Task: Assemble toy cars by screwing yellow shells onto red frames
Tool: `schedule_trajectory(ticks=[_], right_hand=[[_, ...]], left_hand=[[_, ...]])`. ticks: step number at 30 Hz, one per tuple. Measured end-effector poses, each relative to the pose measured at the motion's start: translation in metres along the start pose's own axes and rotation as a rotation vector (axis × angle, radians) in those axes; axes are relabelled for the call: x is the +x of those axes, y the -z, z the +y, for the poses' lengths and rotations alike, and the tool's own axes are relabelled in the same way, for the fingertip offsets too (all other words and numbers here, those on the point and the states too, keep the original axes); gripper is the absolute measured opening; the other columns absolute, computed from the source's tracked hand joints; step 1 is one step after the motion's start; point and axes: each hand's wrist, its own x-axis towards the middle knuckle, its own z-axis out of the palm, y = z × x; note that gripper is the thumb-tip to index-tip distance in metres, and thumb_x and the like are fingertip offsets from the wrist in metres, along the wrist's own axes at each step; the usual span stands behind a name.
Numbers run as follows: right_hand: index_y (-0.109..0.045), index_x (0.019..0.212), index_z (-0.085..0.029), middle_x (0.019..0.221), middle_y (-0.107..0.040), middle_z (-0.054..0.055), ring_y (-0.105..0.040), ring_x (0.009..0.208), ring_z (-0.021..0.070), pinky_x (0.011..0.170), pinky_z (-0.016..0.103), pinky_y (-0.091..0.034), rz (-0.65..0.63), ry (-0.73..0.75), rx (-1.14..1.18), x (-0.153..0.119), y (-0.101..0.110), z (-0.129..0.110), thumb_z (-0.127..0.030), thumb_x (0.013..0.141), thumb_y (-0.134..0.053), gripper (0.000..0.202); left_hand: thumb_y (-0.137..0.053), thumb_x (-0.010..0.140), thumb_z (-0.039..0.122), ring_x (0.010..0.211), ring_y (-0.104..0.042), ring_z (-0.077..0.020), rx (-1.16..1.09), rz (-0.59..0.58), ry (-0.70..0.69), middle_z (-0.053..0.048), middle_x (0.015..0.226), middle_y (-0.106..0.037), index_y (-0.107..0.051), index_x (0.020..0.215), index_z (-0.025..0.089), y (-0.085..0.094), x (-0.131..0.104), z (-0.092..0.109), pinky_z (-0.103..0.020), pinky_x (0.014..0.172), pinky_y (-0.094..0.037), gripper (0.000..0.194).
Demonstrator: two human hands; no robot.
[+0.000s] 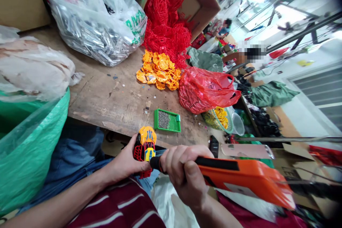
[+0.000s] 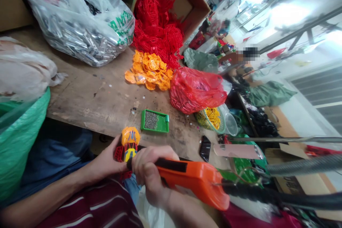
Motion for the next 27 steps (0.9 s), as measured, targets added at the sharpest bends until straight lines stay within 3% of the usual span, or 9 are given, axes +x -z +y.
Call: schedule_trajectory(ticks=[8,27], right_hand=[[-0.053,0.089,-0.023,0.052,-0.043,-0.009,-0.042,0.043,0.0089,0.052,0.026,-0.043,0.037,0.014,0.116,-0.001,-0.002,0.006,-0.023,0.097,-0.049,0.009],[-0.051,0.081,-0.023,0.05,-0.039,-0.01,-0.036,0.04,0.008,0.052,0.024,-0.042,0.08,0.005,0.133,0.002,-0.006,0.006,-0.021,0.097,-0.048,0.016]], left_hand=[[-0.083,0.064,0.02,0.108,-0.063,-0.0263,-0.047,-0.027,0.001,-0.002,0.101,-0.068,-0.04,0.127,0.023,-0.002,-0.002,0.004,-0.043,0.101,-0.045,0.076],[-0.081,0.063,0.012,0.101,-0.065,-0.0244,-0.081,-0.049,0.064,0.0,0.096,-0.067,-0.038,0.131,0.024,-0.001,-0.004,0.012,-0.042,0.095,-0.048,0.081]])
